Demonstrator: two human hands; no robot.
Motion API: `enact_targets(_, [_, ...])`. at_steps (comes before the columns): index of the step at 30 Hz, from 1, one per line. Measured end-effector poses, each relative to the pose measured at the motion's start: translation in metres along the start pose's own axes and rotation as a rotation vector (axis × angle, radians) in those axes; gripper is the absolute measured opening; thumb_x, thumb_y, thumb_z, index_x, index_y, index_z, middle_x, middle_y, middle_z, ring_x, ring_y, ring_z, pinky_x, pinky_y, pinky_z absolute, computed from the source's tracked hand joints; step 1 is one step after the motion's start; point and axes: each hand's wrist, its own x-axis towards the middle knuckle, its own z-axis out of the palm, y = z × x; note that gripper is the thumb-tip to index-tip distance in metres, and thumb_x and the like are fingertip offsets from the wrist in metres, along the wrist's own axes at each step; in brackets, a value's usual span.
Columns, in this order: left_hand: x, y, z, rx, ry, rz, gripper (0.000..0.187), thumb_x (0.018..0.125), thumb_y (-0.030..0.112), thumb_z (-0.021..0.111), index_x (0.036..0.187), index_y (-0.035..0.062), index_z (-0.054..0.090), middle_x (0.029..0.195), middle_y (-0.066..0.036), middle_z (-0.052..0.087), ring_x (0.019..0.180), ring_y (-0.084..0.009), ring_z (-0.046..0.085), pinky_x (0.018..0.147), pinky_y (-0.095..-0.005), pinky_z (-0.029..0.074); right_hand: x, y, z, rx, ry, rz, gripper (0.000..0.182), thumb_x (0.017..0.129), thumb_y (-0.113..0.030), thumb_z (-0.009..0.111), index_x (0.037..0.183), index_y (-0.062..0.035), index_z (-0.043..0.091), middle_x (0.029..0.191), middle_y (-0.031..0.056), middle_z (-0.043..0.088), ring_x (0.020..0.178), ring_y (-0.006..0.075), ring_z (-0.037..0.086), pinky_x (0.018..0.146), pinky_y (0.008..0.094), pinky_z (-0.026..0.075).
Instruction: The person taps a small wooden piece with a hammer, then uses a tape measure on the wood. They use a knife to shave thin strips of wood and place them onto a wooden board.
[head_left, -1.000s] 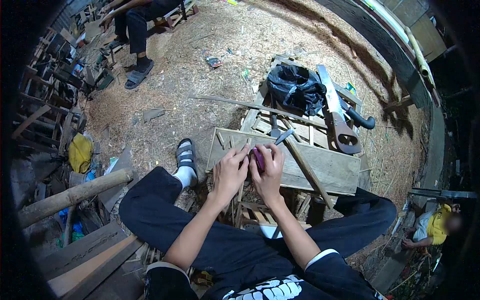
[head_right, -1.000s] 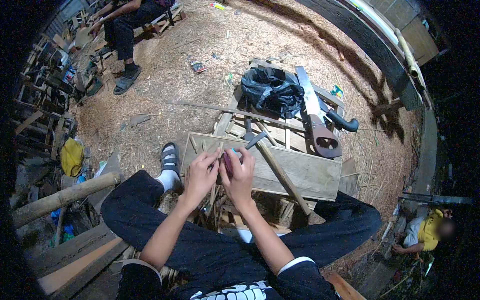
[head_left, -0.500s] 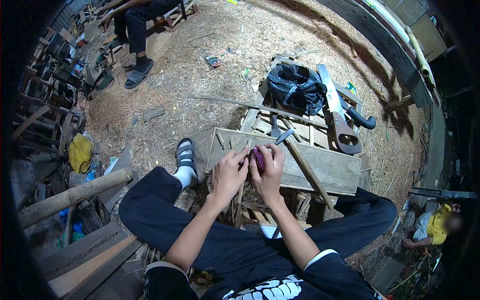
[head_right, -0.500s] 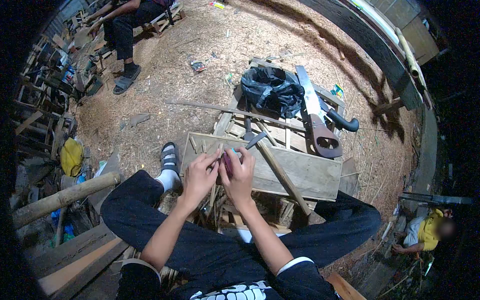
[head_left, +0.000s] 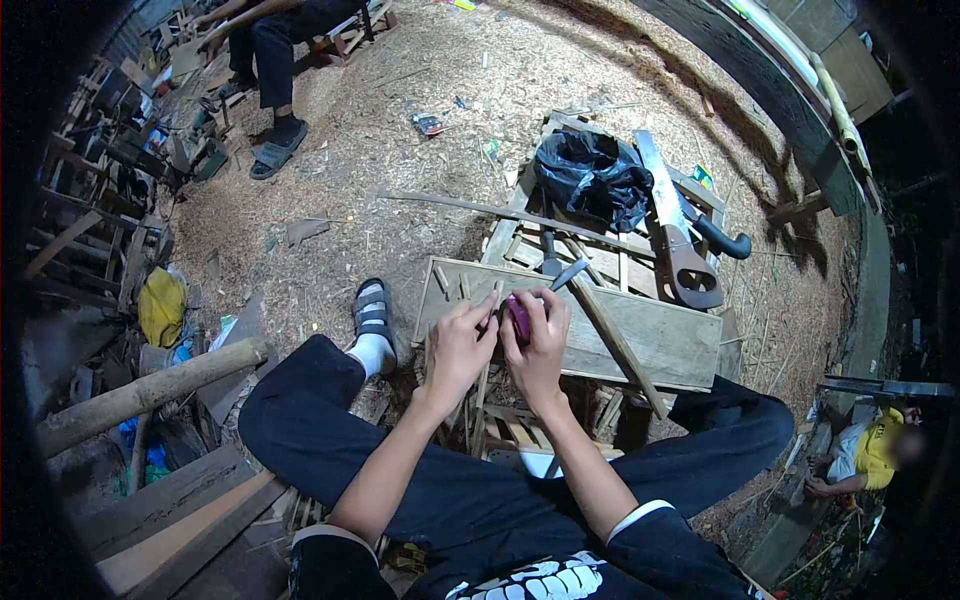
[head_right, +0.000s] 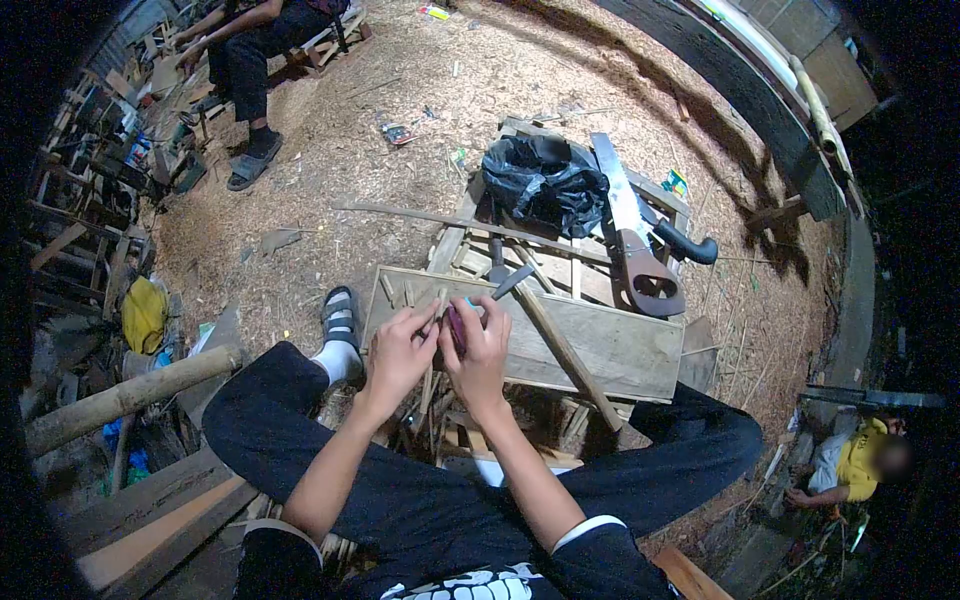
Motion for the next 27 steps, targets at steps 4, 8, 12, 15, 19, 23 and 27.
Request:
enact_targets(4, [0.000,0.002,-0.002,0.033,-0.027,-0.038,0.040,0.094,0.014,0.071,0.134,0.0134,0.073,0.088,-0.015,0.068,0.079,-0.0354,0.070,0.070,-0.0446,0.055,0.000,-0.001,-0.001,0.022,-0.029,0.045,0.042,0.088,-0.007,0.077,0.128,-0.0047,0.065,0.125,0.0205,0.057,0.113,0.0397,0.055,0.098,0.0492,0.046])
enact_targets(8, [0.001,0.003,-0.002,0.024,-0.022,-0.044,0.040,0.094,0.014,0.071,0.134,0.0114,0.073,0.088,-0.015,0.069,0.078,-0.0355,0.070,0.070,-0.0447,0.055,0.000,-0.002,0.000,0.014,-0.007,0.047,0.043,0.088,-0.007,0.077,0.129,-0.0039,0.064,0.125,0.0210,0.058,0.113,0.0404,0.056,0.098,0.0494,0.047])
enact_targets(12, [0.005,0.008,-0.006,0.021,-0.026,-0.081,0.040,0.093,0.017,0.073,0.131,0.0061,0.073,0.086,-0.016,0.070,0.077,-0.0355,0.070,0.070,-0.0450,0.055,0.002,-0.003,-0.002,0.035,0.010,0.059,0.043,0.089,-0.007,0.076,0.130,-0.0028,0.064,0.125,0.0215,0.061,0.112,0.0403,0.058,0.099,0.0493,0.047])
enact_targets(15, [0.007,0.007,-0.006,0.042,-0.022,-0.044,0.039,0.090,0.013,0.074,0.128,0.0014,0.074,0.085,-0.017,0.071,0.071,-0.0309,0.068,0.067,-0.0415,0.054,0.004,-0.002,-0.005,0.052,-0.010,0.077,0.047,0.091,-0.010,0.076,0.135,-0.0036,0.063,0.126,0.0224,0.060,0.113,0.0409,0.057,0.099,0.0487,0.048])
enact_targets(19, [0.007,0.006,-0.001,0.080,0.021,0.018,0.036,0.088,0.008,0.074,0.123,-0.0024,0.075,0.085,-0.020,0.072,0.069,-0.0291,0.069,0.066,-0.0390,0.054,0.008,-0.004,-0.011,0.033,-0.075,0.088,0.045,0.091,-0.010,0.076,0.134,-0.0033,0.063,0.124,0.0221,0.062,0.113,0.0408,0.058,0.099,0.0487,0.048])
enact_targets(23, [0.006,0.004,0.000,0.062,0.022,0.027,0.035,0.088,0.006,0.073,0.122,-0.0025,0.075,0.086,-0.021,0.072,0.069,-0.0299,0.069,0.067,-0.0393,0.055,0.014,-0.005,-0.014,0.017,-0.140,0.099,0.043,0.093,-0.011,0.074,0.133,-0.0015,0.063,0.118,0.0220,0.064,0.109,0.0404,0.060,0.096,0.0474,0.050])
enact_targets(27, [0.006,0.002,0.001,0.075,0.027,0.037,0.035,0.088,0.006,0.073,0.122,-0.0025,0.075,0.085,-0.022,0.071,0.071,-0.0304,0.069,0.068,-0.0401,0.055,0.015,-0.008,-0.016,-0.003,-0.152,0.100,0.043,0.093,-0.011,0.074,0.134,-0.0026,0.063,0.118,0.0220,0.064,0.109,0.0406,0.060,0.097,0.0477,0.049])
